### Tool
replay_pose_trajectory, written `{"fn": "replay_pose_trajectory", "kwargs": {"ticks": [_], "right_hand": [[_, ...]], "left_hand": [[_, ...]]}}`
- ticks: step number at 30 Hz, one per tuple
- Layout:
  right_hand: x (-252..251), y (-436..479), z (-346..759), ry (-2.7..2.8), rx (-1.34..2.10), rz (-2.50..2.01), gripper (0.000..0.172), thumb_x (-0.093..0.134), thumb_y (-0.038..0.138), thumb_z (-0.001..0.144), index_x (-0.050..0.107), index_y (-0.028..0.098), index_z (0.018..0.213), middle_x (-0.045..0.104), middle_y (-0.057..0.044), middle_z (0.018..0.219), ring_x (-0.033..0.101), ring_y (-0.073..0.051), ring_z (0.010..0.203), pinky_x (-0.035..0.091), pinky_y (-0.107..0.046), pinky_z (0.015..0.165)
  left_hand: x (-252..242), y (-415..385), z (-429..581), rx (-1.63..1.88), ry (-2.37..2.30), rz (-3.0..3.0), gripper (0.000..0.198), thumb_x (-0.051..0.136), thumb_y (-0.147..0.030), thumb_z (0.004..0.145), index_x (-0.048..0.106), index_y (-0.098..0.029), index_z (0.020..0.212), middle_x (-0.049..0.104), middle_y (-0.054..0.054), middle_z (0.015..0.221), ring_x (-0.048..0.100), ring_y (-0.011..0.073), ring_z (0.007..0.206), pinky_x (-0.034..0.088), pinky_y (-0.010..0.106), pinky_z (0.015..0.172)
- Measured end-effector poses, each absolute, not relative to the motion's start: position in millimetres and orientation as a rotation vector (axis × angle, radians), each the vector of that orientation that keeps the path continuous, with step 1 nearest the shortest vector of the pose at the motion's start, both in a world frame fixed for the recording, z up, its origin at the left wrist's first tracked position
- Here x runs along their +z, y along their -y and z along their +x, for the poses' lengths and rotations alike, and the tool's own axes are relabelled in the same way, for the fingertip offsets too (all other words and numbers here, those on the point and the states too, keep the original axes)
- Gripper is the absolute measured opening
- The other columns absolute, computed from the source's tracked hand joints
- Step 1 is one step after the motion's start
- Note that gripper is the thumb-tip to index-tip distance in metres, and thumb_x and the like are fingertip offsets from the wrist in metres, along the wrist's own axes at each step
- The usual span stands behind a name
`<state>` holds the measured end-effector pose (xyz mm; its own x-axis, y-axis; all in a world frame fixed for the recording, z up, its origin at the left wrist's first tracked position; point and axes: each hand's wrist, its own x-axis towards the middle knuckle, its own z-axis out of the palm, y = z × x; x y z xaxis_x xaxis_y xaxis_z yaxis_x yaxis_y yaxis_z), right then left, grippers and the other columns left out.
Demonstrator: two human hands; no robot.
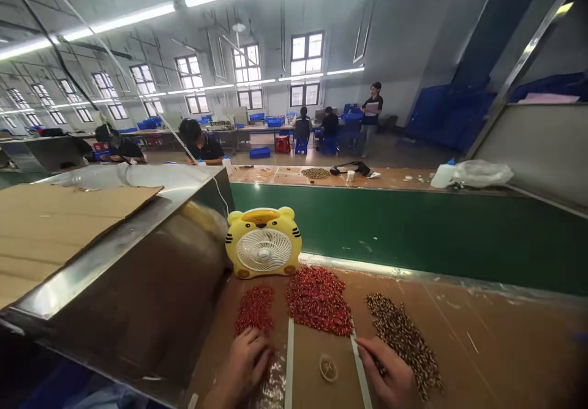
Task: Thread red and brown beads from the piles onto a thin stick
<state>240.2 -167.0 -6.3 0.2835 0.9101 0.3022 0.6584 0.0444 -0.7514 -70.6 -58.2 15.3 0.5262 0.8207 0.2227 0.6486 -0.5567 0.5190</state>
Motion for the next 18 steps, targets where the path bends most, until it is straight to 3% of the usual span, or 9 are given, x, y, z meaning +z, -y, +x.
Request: {"fn": "replay_pose_trajectory", "kwargs": {"ticks": [2,9,13,18], "right_hand": [[-3,165,241,1.406,0.427,-1.638,0.036,0.045,0.046,0.096,0.073,0.023,0.094,0.072,-0.009,0.087,0.068,-0.025,0.084,0.055,-0.033,0.077],[4,163,240,1.456,0.710,-1.629,0.035,0.051,0.048,0.092,0.073,0.020,0.090,0.074,-0.008,0.089,0.068,-0.025,0.084,0.053,-0.032,0.077],[7,156,234,1.538,0.777,-1.637,0.027,0.055,0.040,0.092,0.073,0.020,0.093,0.074,-0.008,0.093,0.067,-0.024,0.088,0.050,-0.034,0.081],[4,145,230,1.546,0.883,-1.652,0.021,0.059,0.032,0.088,0.073,0.018,0.095,0.072,-0.006,0.084,0.063,-0.020,0.073,0.048,-0.029,0.069]], "left_hand": [[14,69,-71,0.571,-1.178,2.414,0.033,0.044,-0.036,0.094,0.076,-0.025,0.094,0.071,0.011,0.091,0.066,0.0247,0.088,0.057,0.036,0.079],[28,63,-60,0.260,-1.195,2.497,0.023,0.050,-0.021,0.093,0.072,-0.021,0.101,0.069,0.009,0.100,0.060,0.0242,0.097,0.047,0.034,0.086],[25,60,-48,0.047,-1.163,2.549,0.024,0.050,-0.015,0.092,0.073,-0.020,0.092,0.070,0.008,0.093,0.060,0.0234,0.095,0.045,0.032,0.086],[15,48,-38,-0.020,-1.094,2.618,0.031,0.043,-0.009,0.093,0.073,-0.017,0.088,0.071,0.011,0.087,0.063,0.0241,0.088,0.047,0.035,0.085]]}}
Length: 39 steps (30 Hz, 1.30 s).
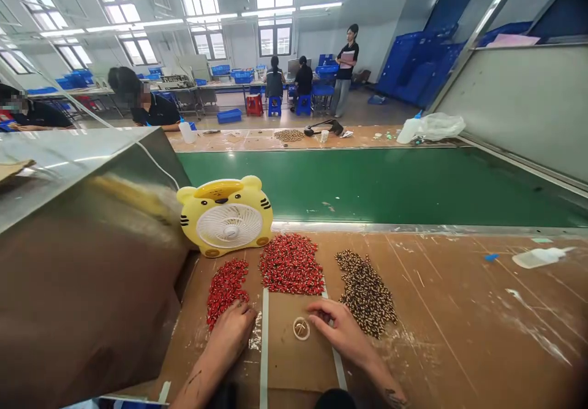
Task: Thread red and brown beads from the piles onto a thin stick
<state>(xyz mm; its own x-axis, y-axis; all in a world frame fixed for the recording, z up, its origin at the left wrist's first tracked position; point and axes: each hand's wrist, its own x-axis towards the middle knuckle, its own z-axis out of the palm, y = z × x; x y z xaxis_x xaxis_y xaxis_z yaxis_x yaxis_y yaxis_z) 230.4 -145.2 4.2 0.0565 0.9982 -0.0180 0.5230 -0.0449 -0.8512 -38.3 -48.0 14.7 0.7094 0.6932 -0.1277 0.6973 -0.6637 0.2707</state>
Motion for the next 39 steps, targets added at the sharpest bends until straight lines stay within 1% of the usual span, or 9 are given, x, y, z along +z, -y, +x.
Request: {"fn": "replay_pose_trajectory", "kwargs": {"ticks": [4,8,11,16,22,26,29,33,39], "right_hand": [[0,139,227,1.525,0.935,-1.665,0.015,0.065,0.030,0.086,0.073,0.018,0.090,0.066,-0.002,0.074,0.059,-0.017,0.067,0.044,-0.026,0.062],[1,138,224,1.621,0.904,-1.648,0.016,0.064,0.025,0.089,0.070,0.018,0.075,0.064,0.000,0.071,0.056,-0.015,0.067,0.040,-0.024,0.061],[2,143,224,1.742,0.868,-1.604,0.013,0.064,0.023,0.090,0.069,0.019,0.079,0.062,0.000,0.074,0.057,-0.015,0.071,0.040,-0.025,0.065],[0,152,222,1.947,0.707,-1.529,0.015,0.057,0.020,0.094,0.065,0.018,0.082,0.060,-0.003,0.078,0.055,-0.017,0.075,0.039,-0.026,0.067],[-8,149,221,2.021,0.469,-1.458,0.022,0.050,0.020,0.097,0.062,0.017,0.079,0.057,-0.004,0.071,0.049,-0.018,0.069,0.035,-0.028,0.063],[-11,150,220,2.002,0.346,-1.456,0.020,0.049,0.016,0.097,0.063,0.017,0.083,0.057,-0.004,0.071,0.048,-0.018,0.069,0.035,-0.029,0.067],[-10,151,220,2.044,0.344,-1.415,0.023,0.048,0.014,0.097,0.061,0.016,0.078,0.055,-0.004,0.068,0.045,-0.018,0.067,0.034,-0.030,0.065],[-7,150,222,2.037,0.320,-1.441,0.022,0.047,0.014,0.097,0.061,0.016,0.080,0.055,-0.004,0.070,0.045,-0.018,0.068,0.034,-0.030,0.065],[-5,149,223,2.095,0.353,-1.467,0.024,0.046,0.015,0.097,0.062,0.016,0.080,0.055,-0.005,0.070,0.045,-0.018,0.068,0.035,-0.031,0.065]], "left_hand": [[12,39,-34,0.260,-1.008,2.512,0.028,0.044,-0.011,0.091,0.072,-0.017,0.091,0.070,0.011,0.088,0.065,0.0236,0.085,0.050,0.033,0.078],[12,40,-22,0.618,-1.053,1.974,0.020,0.055,-0.018,0.087,0.072,-0.017,0.097,0.071,0.007,0.084,0.066,0.0186,0.074,0.052,0.026,0.069],[10,47,-9,0.717,-1.067,1.555,0.017,0.064,-0.019,0.078,0.076,-0.016,0.090,0.070,0.006,0.079,0.067,0.0182,0.070,0.053,0.025,0.064],[6,58,8,0.705,-0.931,1.131,0.015,0.071,-0.017,0.071,0.080,-0.016,0.083,0.067,0.003,0.075,0.063,0.0130,0.058,0.050,0.022,0.056],[5,65,16,0.632,-0.809,0.759,0.008,0.079,-0.020,0.071,0.077,-0.016,0.076,0.070,0.004,0.077,0.068,0.0149,0.065,0.050,0.021,0.059],[1,67,17,0.660,-0.862,0.750,0.012,0.083,-0.022,0.069,0.076,-0.015,0.077,0.072,0.005,0.079,0.065,0.0125,0.069,0.048,0.019,0.063],[-4,69,16,0.703,-0.922,0.765,0.014,0.085,-0.021,0.065,0.077,-0.016,0.074,0.074,0.004,0.078,0.062,0.0106,0.070,0.046,0.017,0.068],[-7,71,16,0.700,-0.943,0.718,0.015,0.087,-0.022,0.061,0.076,-0.016,0.070,0.073,0.003,0.074,0.061,0.0105,0.066,0.046,0.018,0.064],[-8,76,17,0.655,-0.979,0.698,0.021,0.085,-0.024,0.062,0.078,-0.015,0.079,0.073,0.004,0.068,0.065,0.0150,0.061,0.051,0.024,0.061]]}}
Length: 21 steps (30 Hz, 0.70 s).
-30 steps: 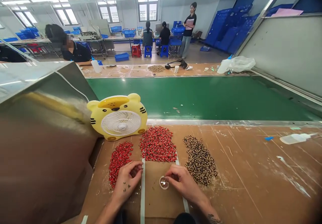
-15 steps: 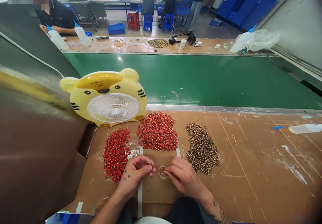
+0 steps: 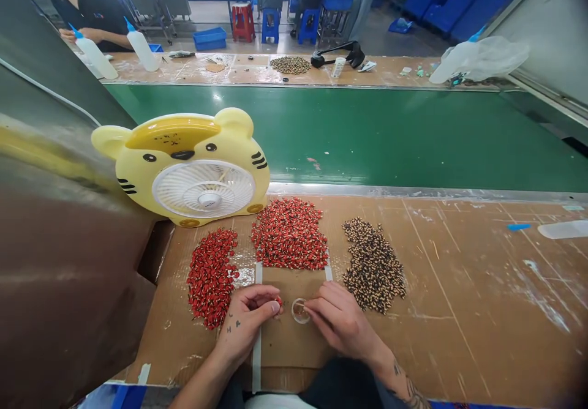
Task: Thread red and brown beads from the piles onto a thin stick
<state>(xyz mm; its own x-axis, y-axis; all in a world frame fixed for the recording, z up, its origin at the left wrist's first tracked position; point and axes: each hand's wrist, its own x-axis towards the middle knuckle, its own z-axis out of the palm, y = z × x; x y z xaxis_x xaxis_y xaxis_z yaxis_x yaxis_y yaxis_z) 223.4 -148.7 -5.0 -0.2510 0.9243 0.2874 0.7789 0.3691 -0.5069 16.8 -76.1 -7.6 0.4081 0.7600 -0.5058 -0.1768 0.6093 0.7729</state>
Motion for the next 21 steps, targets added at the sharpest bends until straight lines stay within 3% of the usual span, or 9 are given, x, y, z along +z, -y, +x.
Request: {"fn": "replay_pose_trajectory", "kwargs": {"ticks": [9,21], "right_hand": [[12,155,231,1.779,0.563,-1.384,0.012,0.055,0.014,0.093,0.064,0.018,0.087,0.059,-0.003,0.071,0.052,-0.017,0.066,0.040,-0.028,0.061],[28,156,211,1.590,0.616,-1.350,0.014,0.057,0.017,0.093,0.068,0.019,0.084,0.062,-0.004,0.069,0.056,-0.017,0.063,0.044,-0.029,0.057]], "left_hand": [[-3,79,18,0.583,-0.964,0.805,0.014,0.081,-0.022,0.067,0.080,-0.015,0.079,0.076,0.006,0.070,0.067,0.0151,0.063,0.052,0.023,0.064],[6,86,15,0.494,-0.995,0.951,0.011,0.078,-0.023,0.068,0.080,-0.015,0.076,0.074,0.005,0.069,0.062,0.0147,0.062,0.046,0.021,0.059]]}}
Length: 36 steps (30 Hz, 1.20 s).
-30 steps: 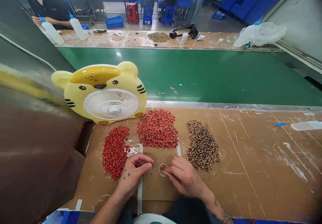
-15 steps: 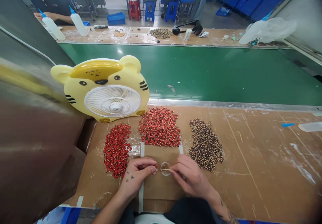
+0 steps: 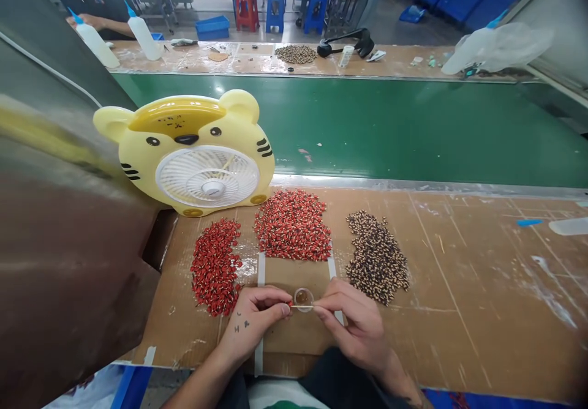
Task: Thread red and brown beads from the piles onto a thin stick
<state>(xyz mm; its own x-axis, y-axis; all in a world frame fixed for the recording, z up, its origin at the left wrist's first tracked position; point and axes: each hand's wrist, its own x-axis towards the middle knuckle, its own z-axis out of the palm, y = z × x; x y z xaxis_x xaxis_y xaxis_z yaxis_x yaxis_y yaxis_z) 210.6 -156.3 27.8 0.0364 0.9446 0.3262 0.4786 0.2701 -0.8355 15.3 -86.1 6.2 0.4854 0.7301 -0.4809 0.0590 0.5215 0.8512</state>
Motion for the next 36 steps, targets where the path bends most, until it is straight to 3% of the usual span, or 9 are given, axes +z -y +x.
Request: {"fn": "replay_pose_trajectory", "kwargs": {"ticks": [16,26,29,31,36], "right_hand": [[30,156,214,1.640,0.577,-1.360,0.013,0.058,0.013,0.090,0.067,0.020,0.086,0.063,-0.004,0.070,0.057,-0.017,0.064,0.044,-0.029,0.058],[15,158,225,1.926,0.576,-1.652,0.022,0.055,0.026,0.096,0.065,0.019,0.079,0.060,-0.004,0.072,0.055,-0.018,0.070,0.042,-0.029,0.062],[13,156,236,1.884,0.584,-1.704,0.013,0.059,0.029,0.094,0.066,0.019,0.091,0.062,-0.005,0.080,0.058,-0.020,0.078,0.045,-0.030,0.068],[17,152,253,1.817,0.544,-1.764,0.011,0.058,0.025,0.095,0.065,0.019,0.100,0.064,-0.007,0.087,0.059,-0.021,0.083,0.047,-0.032,0.074],[23,139,305,1.865,0.348,-2.014,0.015,0.056,0.014,0.092,0.069,0.019,0.095,0.067,-0.008,0.090,0.058,-0.024,0.088,0.049,-0.039,0.080]], "left_hand": [[4,86,13,0.496,-0.951,0.930,0.012,0.076,-0.023,0.071,0.080,-0.014,0.079,0.075,0.005,0.067,0.065,0.0160,0.061,0.049,0.023,0.061],[-4,84,9,0.472,-1.014,0.981,0.013,0.076,-0.023,0.070,0.079,-0.016,0.080,0.073,0.003,0.065,0.063,0.0147,0.062,0.048,0.021,0.063],[-10,84,6,0.454,-0.991,1.010,0.013,0.075,-0.026,0.073,0.079,-0.017,0.082,0.073,0.002,0.066,0.064,0.0149,0.064,0.048,0.020,0.064],[-11,85,5,0.451,-0.989,1.009,0.014,0.076,-0.027,0.073,0.079,-0.017,0.083,0.073,0.003,0.066,0.064,0.0155,0.065,0.049,0.021,0.065],[-9,85,5,0.467,-0.986,0.983,0.016,0.077,-0.029,0.072,0.079,-0.016,0.082,0.073,0.003,0.065,0.064,0.0158,0.064,0.050,0.022,0.065]]}}
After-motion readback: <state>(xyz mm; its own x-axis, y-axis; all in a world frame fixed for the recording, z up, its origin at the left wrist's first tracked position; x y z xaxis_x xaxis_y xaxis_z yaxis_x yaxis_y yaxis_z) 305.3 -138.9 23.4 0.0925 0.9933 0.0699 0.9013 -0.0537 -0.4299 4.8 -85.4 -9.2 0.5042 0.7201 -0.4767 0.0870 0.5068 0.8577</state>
